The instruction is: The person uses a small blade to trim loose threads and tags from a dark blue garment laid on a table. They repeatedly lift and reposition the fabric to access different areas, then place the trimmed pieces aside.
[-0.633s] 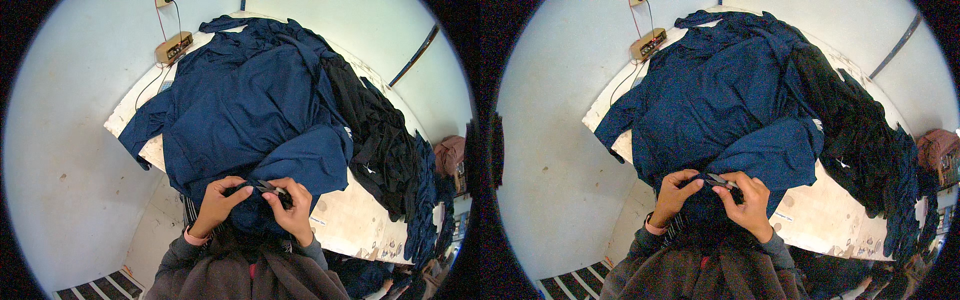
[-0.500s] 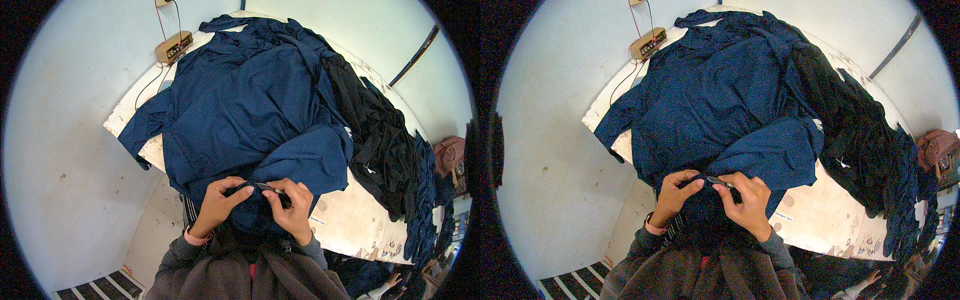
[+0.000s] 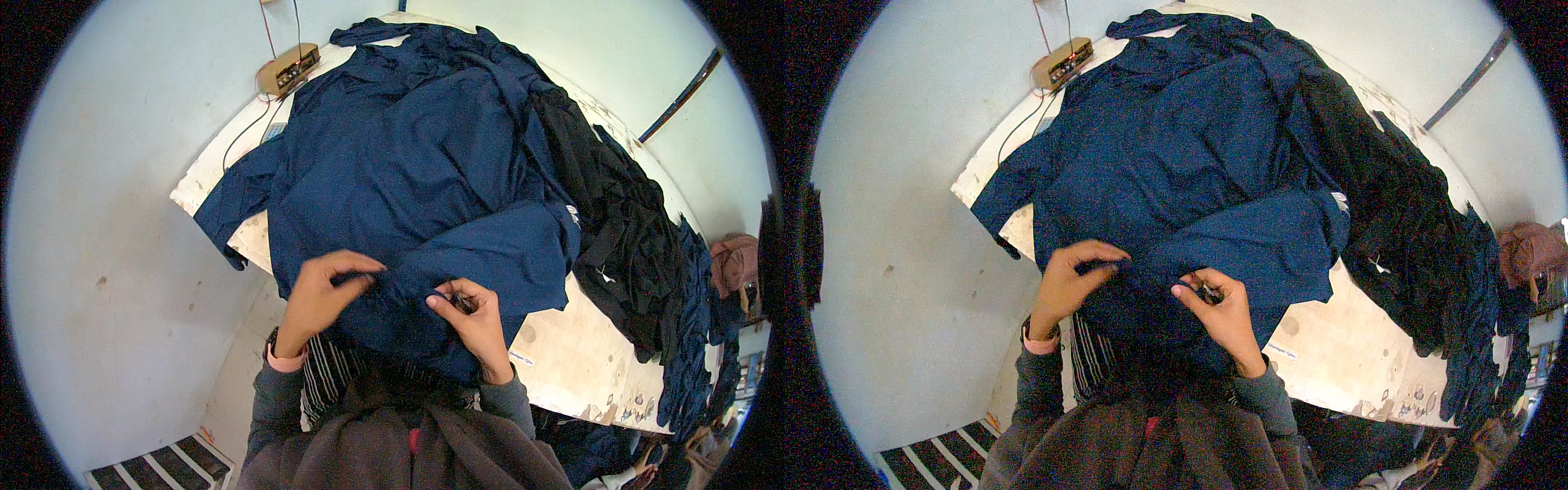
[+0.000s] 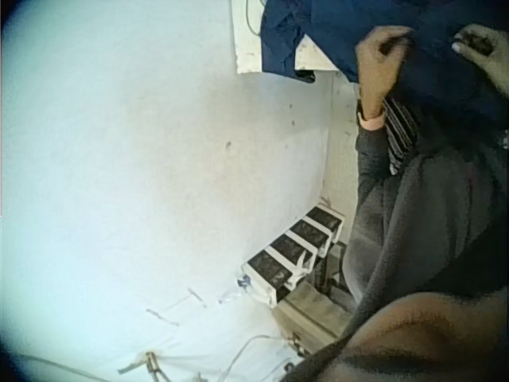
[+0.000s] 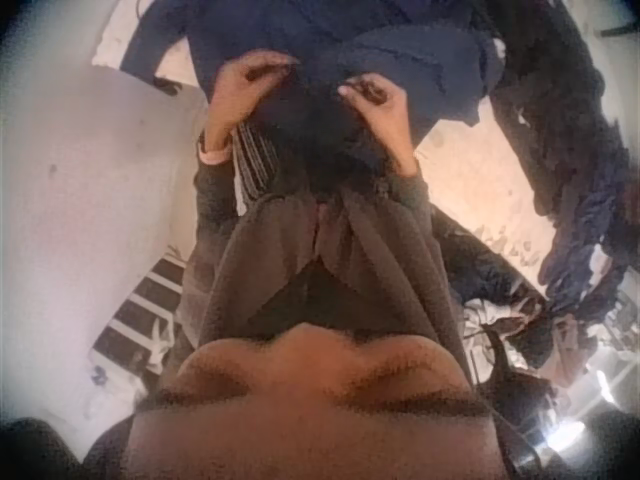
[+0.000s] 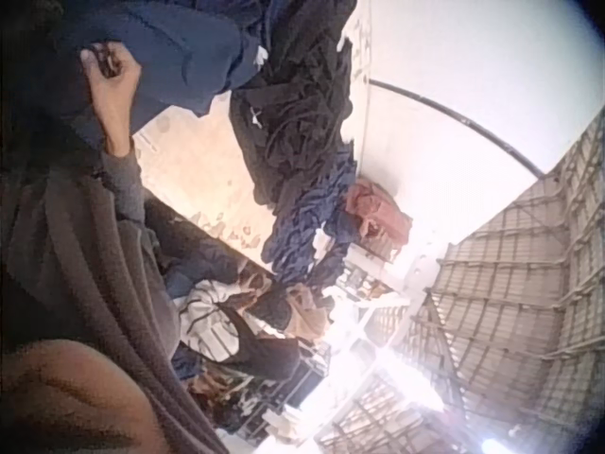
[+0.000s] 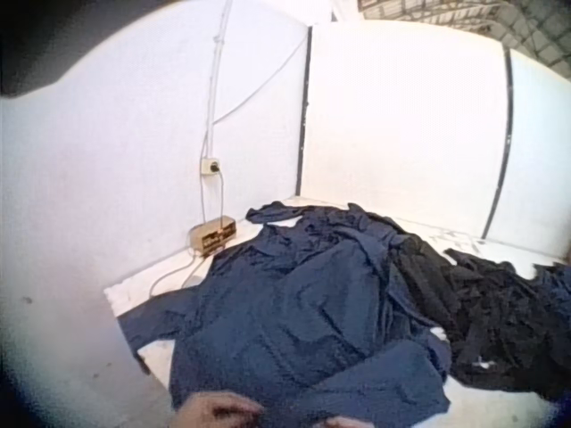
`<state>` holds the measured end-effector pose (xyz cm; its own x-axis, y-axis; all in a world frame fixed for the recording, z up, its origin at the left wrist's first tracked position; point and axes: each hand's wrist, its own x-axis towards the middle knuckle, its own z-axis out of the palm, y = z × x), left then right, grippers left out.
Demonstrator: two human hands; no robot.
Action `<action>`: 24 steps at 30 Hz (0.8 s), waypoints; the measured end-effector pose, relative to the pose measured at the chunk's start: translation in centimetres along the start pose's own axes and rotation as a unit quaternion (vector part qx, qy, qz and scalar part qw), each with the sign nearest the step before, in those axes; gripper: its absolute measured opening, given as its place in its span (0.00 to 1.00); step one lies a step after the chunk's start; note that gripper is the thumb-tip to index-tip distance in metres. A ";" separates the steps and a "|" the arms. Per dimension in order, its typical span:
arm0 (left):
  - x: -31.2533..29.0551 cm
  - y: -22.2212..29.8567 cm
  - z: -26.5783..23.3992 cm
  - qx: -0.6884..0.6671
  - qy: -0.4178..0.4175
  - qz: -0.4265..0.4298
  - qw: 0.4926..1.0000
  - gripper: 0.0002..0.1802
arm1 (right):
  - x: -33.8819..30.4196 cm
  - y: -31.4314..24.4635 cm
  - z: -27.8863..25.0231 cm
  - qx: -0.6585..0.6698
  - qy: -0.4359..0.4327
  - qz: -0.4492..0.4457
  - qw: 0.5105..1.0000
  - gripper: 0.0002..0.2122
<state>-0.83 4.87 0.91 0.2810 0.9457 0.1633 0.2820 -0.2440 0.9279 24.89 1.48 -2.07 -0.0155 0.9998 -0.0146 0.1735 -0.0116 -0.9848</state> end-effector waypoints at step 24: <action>-8.7 0.5 4.7 0.166 0.346 -0.081 0.920 0.36 | -0.6 -0.7 1.8 0.134 0.048 0.066 0.988 0.10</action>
<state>1.17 -4.48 -1.58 -0.4074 0.8581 0.3125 0.5651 -0.0319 0.8244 22.98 0.85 -1.64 0.0850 0.9862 -0.1419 -0.0995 -0.1333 -0.9861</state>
